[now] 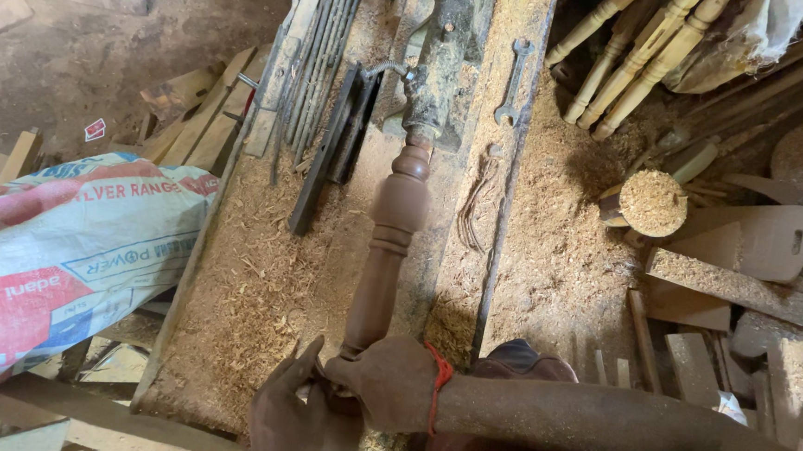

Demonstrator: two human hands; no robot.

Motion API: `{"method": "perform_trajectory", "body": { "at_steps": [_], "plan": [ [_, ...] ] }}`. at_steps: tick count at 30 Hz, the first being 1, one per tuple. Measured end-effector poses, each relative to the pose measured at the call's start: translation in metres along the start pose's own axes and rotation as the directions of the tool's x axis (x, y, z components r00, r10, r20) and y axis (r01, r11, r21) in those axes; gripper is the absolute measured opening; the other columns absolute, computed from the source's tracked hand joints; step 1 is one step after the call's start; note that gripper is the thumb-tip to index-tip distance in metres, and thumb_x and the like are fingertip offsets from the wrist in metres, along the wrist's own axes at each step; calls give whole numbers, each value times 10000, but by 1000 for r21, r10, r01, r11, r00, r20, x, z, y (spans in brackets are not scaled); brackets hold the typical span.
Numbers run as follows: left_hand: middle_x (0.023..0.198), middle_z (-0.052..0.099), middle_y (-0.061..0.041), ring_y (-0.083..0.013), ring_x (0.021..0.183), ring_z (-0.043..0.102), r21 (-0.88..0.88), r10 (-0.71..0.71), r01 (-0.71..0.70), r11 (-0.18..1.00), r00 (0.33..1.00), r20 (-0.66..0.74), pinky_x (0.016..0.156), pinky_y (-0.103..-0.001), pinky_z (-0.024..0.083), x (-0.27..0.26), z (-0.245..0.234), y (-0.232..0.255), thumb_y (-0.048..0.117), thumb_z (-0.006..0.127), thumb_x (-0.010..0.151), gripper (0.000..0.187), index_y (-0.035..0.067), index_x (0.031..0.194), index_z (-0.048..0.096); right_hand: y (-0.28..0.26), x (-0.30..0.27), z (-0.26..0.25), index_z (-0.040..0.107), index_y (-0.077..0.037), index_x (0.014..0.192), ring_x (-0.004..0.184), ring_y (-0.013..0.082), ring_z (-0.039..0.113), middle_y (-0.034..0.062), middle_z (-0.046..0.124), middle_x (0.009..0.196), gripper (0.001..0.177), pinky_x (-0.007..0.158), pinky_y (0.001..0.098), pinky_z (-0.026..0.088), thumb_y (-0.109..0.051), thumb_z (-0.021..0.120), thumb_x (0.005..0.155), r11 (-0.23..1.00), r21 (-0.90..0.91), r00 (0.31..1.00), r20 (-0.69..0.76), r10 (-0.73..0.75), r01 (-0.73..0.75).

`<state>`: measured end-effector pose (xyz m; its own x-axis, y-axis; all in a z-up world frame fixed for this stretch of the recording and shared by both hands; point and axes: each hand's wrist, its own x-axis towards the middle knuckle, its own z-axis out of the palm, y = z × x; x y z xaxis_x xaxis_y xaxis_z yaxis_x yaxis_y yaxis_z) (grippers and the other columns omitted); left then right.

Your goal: The person holds sandpaper against a wooden object rotating on a lathe to smooth its surface.

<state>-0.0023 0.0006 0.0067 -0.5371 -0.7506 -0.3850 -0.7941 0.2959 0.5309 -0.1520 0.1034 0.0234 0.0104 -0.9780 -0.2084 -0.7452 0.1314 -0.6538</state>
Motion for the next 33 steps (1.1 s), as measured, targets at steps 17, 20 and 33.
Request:
{"method": "perform_trajectory", "body": {
  "at_steps": [17, 20, 33],
  "plan": [
    [1088, 792, -10, -138, 935, 800, 5, -68, 68, 998, 998, 4, 879, -311, 652, 4, 8, -14, 15, 704, 852, 474, 237, 1270, 727, 0, 5, -3, 652, -180, 1184, 600, 302, 708, 92, 667, 682, 326, 534, 464, 537, -246, 737, 876, 1000, -15, 998, 57, 24, -23],
    [1099, 792, -4, -131, 940, 798, 12, -81, 81, 997, 996, 29, 882, -298, 659, 5, 10, -15, 26, 712, 852, 501, 252, 1299, 719, 1, 6, -1, 655, -177, 1196, 589, 289, 707, 82, 661, 667, 350, 522, 450, 536, -229, 738, 859, 999, -44, 995, 96, 31, -27],
    [966, 796, -60, -172, 895, 810, -94, -179, 184, 978, 982, 57, 878, -338, 639, 2, -10, 15, 19, 645, 887, 429, 198, 1264, 743, 0, 1, 2, 686, -179, 1128, 617, 336, 694, 106, 664, 653, 359, 534, 499, 515, -187, 732, 772, 998, -57, 998, -59, 18, -22]
  ]
}}
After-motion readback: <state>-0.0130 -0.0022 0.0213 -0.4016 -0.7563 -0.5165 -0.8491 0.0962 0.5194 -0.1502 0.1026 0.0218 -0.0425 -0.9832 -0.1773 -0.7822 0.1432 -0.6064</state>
